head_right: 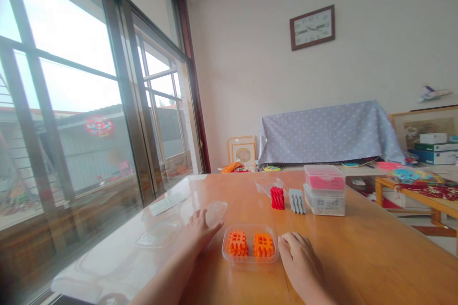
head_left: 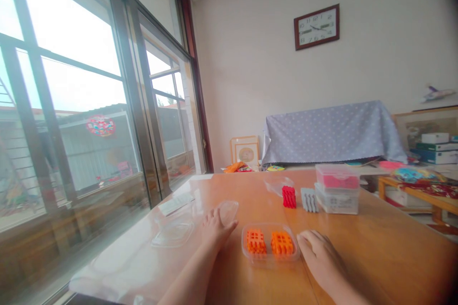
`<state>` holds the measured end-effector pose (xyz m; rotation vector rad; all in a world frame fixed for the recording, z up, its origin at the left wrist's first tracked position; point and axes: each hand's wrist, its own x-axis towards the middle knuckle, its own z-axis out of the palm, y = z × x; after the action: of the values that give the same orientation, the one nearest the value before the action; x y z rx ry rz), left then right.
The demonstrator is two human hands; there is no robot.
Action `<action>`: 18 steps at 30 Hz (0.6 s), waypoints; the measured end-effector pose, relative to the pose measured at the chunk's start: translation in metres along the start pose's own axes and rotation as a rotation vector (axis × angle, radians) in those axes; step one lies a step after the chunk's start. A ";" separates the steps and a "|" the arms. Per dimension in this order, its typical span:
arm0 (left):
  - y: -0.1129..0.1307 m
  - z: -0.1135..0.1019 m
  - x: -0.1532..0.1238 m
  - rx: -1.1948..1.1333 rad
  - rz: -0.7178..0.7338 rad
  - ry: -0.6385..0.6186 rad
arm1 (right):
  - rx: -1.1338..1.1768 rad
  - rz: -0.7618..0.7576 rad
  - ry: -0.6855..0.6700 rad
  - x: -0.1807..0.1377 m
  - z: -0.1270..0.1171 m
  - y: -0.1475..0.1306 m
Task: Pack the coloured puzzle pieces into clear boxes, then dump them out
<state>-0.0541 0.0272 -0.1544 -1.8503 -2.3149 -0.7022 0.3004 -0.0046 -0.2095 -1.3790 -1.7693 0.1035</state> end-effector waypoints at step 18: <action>-0.004 -0.036 0.030 -0.008 0.038 -0.130 | -0.077 0.077 0.074 0.002 -0.015 -0.029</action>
<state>-0.0732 0.0387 -0.1133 -1.9939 -2.3501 -0.6046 0.2882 -0.0204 -0.1834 -1.4882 -1.6742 0.0252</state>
